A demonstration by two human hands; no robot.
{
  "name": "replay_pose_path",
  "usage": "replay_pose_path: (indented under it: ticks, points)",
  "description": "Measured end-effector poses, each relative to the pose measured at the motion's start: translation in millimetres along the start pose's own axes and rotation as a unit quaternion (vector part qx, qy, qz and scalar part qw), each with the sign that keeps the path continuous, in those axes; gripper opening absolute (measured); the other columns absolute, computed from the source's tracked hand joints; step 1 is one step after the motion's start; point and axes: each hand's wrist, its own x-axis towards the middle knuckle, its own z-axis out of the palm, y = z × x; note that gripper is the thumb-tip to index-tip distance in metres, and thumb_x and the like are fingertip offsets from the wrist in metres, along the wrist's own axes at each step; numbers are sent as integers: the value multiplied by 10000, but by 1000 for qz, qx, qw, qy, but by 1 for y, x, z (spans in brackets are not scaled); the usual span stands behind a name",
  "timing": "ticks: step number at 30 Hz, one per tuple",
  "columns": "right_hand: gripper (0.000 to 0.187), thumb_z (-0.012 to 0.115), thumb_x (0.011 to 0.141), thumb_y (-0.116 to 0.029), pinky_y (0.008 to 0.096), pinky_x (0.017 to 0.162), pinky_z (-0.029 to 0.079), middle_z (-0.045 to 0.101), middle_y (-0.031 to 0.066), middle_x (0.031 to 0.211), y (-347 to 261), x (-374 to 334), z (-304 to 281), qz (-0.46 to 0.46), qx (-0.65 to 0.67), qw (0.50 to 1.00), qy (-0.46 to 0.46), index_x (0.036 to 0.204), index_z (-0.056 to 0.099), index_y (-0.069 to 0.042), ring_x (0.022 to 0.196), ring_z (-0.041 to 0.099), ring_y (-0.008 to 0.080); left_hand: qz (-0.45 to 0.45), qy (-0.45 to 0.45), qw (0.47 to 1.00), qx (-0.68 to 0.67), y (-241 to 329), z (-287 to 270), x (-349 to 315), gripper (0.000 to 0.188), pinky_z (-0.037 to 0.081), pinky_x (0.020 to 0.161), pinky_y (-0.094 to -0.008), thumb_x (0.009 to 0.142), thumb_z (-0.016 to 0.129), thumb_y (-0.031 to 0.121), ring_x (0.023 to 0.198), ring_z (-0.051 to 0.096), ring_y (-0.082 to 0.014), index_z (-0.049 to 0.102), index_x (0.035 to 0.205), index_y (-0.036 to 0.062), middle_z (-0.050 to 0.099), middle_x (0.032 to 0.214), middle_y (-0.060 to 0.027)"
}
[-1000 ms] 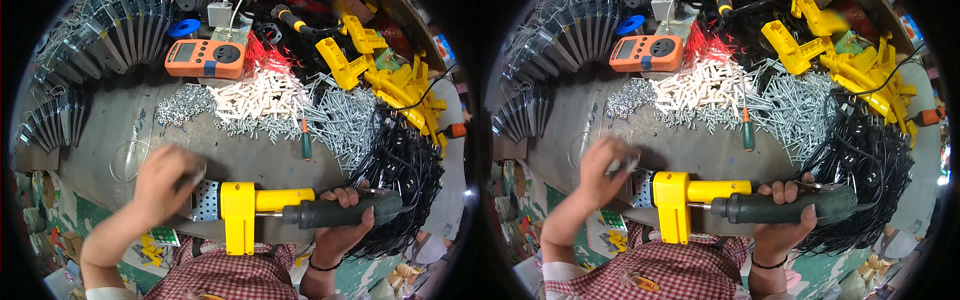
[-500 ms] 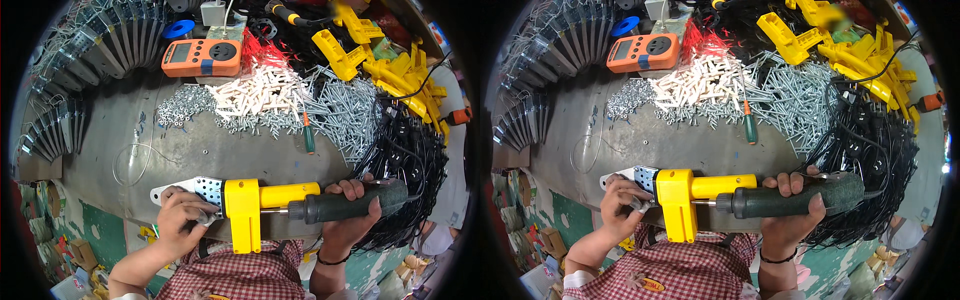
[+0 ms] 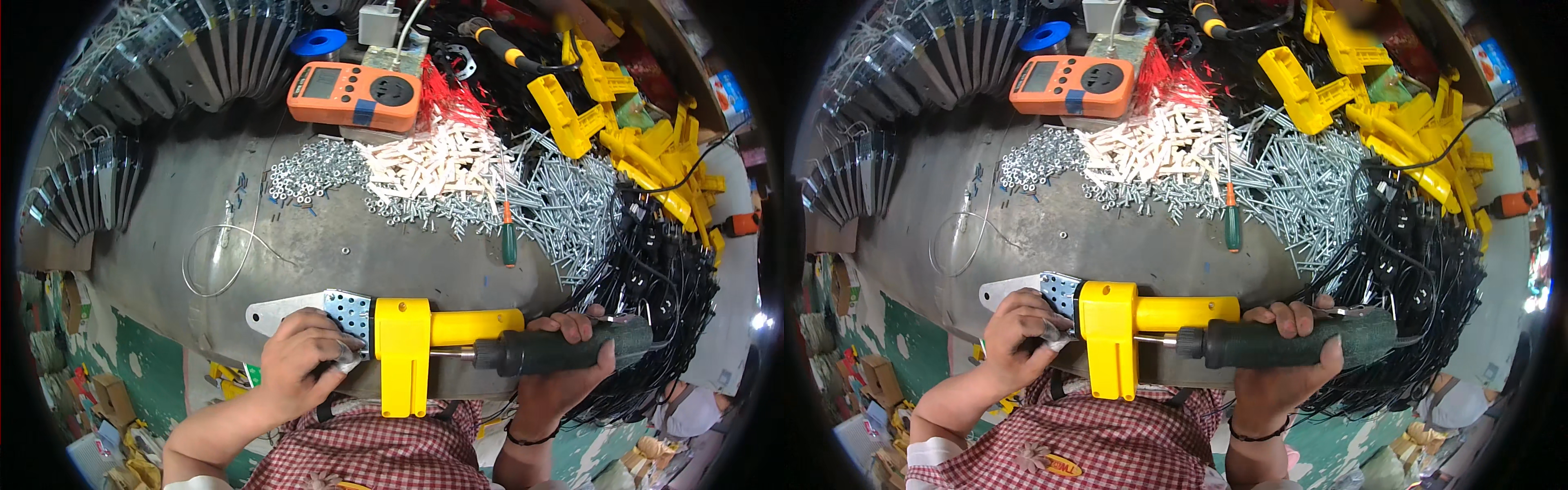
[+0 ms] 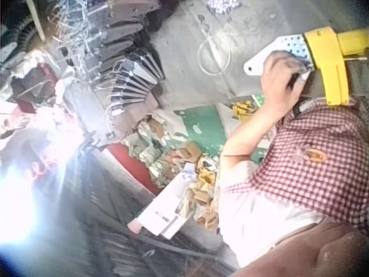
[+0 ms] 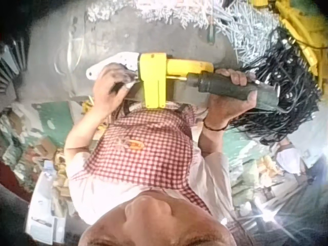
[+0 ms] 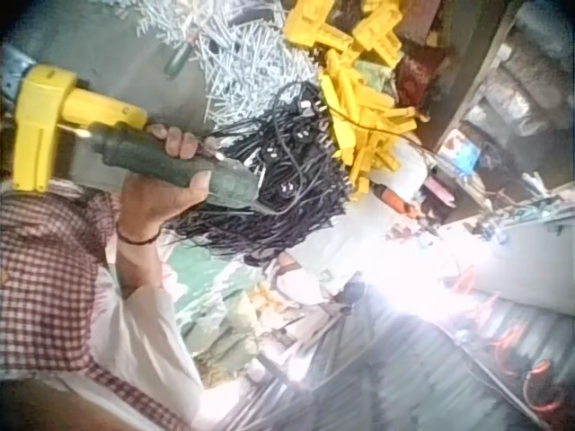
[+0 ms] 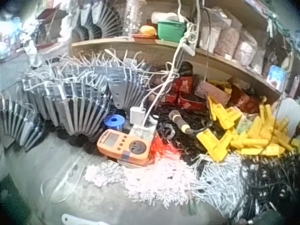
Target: The person assembles heating tools by unscrewing and removing plastic casings using an electric screwdriver, connecting and soldering internal wires using a soldering iron, and reassembling the casings by driving screws with the electric screwdriver.
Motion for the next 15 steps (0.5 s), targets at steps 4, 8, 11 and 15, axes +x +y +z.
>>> replay_pose_path:
  ticks: [4, 8, 11, 15]
  points:
    - [349, 565, 809, -293, 313, 825, 411, 427, -39, 789, 4, 2, -5, -12, 0, 1000, -25, 1114, 452, -166, 759, 456, 89, 14, -10, 1000, -5, -2, 1, 0, 222, 487, 748, -350, 590, 684, 21, 817, 604, -262, 562, 769, 69, 686, 877, -48]
    - [339, 541, 823, -306, 311, 828, 411, 429, -38, 802, 8, 0, 0, -21, -28, 999, -25, 1116, 441, -169, 758, 454, 90, 7, 1, 1000, -14, -3, 2, -4, 233, 488, 751, -355, 587, 686, 23, 842, 607, -267, 564, 780, 70, 684, 924, -45]
    - [316, 525, 833, -305, 309, 832, 410, 434, -36, 810, 6, 1, -2, -16, -35, 999, -31, 1104, 433, -172, 766, 457, 91, -3, 37, 998, 50, 4, 6, 3, 240, 491, 760, -363, 585, 693, 40, 913, 596, -283, 559, 783, 62, 657, 999, -69]
    - [267, 503, 852, -286, 310, 835, 410, 445, -27, 820, 7, -2, 0, -10, -19, 999, -40, 1080, 429, -168, 784, 465, 97, 10, 23, 997, 71, 5, 2, 1, 238, 495, 780, -373, 608, 688, 78, 996, 566, -307, 577, 818, 63, 589, 1098, -101]
